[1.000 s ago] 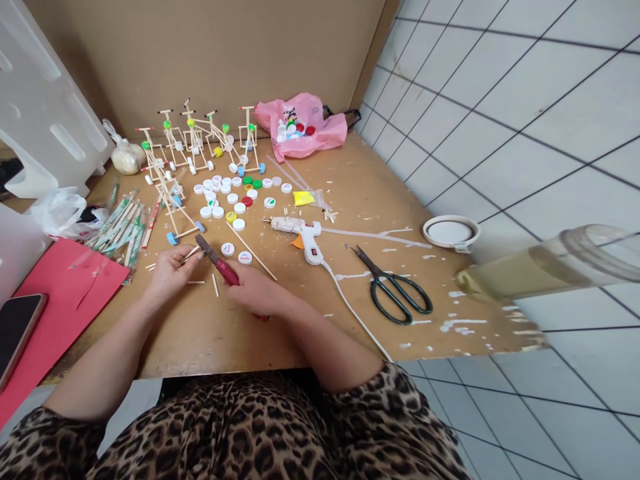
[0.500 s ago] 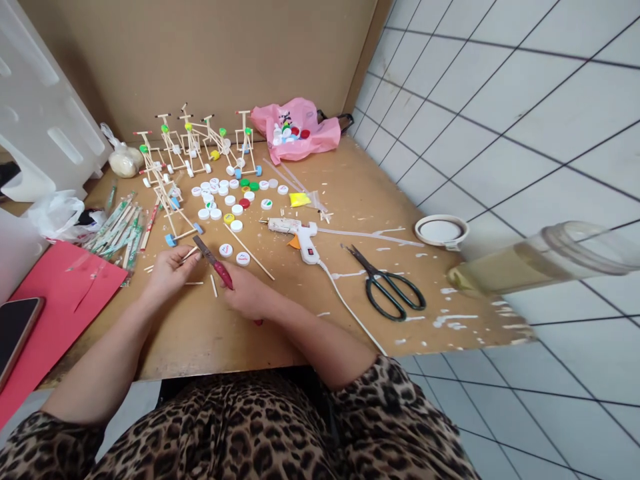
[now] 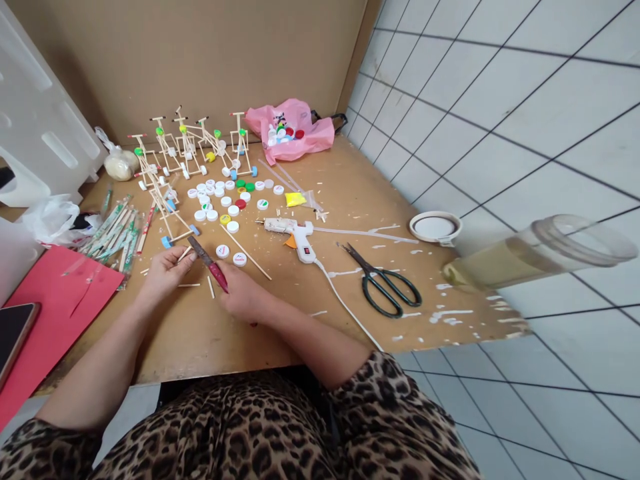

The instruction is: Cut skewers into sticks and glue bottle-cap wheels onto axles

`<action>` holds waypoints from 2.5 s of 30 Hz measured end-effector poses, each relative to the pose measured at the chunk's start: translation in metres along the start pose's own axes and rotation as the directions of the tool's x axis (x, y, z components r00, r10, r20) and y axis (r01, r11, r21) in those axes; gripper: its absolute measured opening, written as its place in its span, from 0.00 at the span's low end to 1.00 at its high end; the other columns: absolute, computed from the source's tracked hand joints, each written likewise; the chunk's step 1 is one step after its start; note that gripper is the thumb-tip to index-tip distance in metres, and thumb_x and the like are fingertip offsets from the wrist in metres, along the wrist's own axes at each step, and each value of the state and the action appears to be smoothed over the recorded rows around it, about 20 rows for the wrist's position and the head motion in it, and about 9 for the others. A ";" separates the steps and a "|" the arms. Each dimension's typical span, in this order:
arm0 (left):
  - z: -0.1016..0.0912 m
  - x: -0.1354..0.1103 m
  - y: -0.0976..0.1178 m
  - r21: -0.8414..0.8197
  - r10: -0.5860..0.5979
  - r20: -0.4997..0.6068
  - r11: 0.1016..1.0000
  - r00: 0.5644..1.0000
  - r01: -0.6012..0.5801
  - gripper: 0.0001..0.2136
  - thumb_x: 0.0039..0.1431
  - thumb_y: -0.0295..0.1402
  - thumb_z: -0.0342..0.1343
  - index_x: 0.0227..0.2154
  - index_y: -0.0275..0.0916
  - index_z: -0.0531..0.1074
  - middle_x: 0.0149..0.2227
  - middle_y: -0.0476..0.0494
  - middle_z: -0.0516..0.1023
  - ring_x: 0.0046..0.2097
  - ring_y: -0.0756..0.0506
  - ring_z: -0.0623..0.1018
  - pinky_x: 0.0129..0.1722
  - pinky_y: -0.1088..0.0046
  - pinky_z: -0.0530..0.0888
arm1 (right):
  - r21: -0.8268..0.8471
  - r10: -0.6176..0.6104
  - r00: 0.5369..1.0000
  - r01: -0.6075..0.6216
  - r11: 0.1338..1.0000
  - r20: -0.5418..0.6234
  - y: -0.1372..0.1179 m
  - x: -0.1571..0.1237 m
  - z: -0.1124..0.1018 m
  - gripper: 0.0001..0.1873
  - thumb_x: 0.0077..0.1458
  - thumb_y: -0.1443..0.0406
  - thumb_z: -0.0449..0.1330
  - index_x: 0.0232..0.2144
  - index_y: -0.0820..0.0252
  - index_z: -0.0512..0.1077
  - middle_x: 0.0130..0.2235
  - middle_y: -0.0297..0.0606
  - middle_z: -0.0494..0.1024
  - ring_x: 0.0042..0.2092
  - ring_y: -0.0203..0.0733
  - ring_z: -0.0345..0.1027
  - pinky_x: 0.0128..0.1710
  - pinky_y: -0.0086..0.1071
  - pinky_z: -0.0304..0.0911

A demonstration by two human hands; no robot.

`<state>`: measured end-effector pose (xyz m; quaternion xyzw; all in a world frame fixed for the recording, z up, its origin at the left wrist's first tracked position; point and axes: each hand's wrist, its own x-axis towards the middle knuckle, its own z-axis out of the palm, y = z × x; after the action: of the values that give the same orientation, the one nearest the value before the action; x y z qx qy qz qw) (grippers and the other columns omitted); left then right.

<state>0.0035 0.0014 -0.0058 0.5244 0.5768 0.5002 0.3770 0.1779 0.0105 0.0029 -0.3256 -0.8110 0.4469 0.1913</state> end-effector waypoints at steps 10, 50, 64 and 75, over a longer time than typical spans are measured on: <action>-0.008 0.002 0.005 -0.079 -0.097 0.112 0.991 0.989 0.106 0.17 0.39 0.48 0.61 0.17 0.38 0.71 0.12 0.54 0.58 0.22 0.51 0.63 0.22 0.76 0.59 | -0.156 -0.061 0.998 0.058 0.986 -0.015 0.000 -0.003 0.000 0.30 0.40 0.74 0.49 0.50 0.68 0.59 0.48 0.52 0.69 0.49 0.48 0.62 0.50 0.41 0.58; -0.004 -0.002 0.005 -0.041 -0.006 -0.044 0.999 0.999 0.005 0.11 0.41 0.41 0.58 0.18 0.37 0.71 0.15 0.54 0.62 0.23 0.52 0.64 0.21 0.77 0.60 | -0.282 0.059 0.998 -0.055 0.958 0.008 -0.018 0.002 -0.012 0.11 0.40 0.74 0.48 0.29 0.57 0.55 0.25 0.31 0.62 0.26 0.36 0.53 0.27 0.30 0.49; -0.004 -0.001 0.004 -0.032 -0.022 -0.047 0.999 0.999 0.021 0.11 0.41 0.41 0.58 0.20 0.36 0.72 0.15 0.55 0.58 0.22 0.53 0.61 0.20 0.77 0.57 | -0.009 0.082 0.991 -0.081 0.997 0.110 -0.010 0.005 -0.016 0.12 0.42 0.72 0.48 0.33 0.57 0.58 0.25 0.26 0.57 0.26 0.33 0.52 0.26 0.29 0.51; 0.000 -0.001 0.003 -0.050 -0.027 -0.064 0.998 0.998 0.023 0.12 0.41 0.41 0.57 0.15 0.37 0.68 0.14 0.56 0.55 0.21 0.53 0.57 0.21 0.76 0.56 | -0.075 0.000 0.999 -0.002 0.997 -0.033 -0.001 0.008 0.001 0.22 0.38 0.75 0.49 0.40 0.61 0.63 0.37 0.39 0.69 0.38 0.41 0.61 0.41 0.37 0.59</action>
<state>0.0046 0.0005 -0.0026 0.4914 0.5828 0.5261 0.3771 0.1712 0.0154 0.0036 -0.3403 -0.8237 0.4109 0.1921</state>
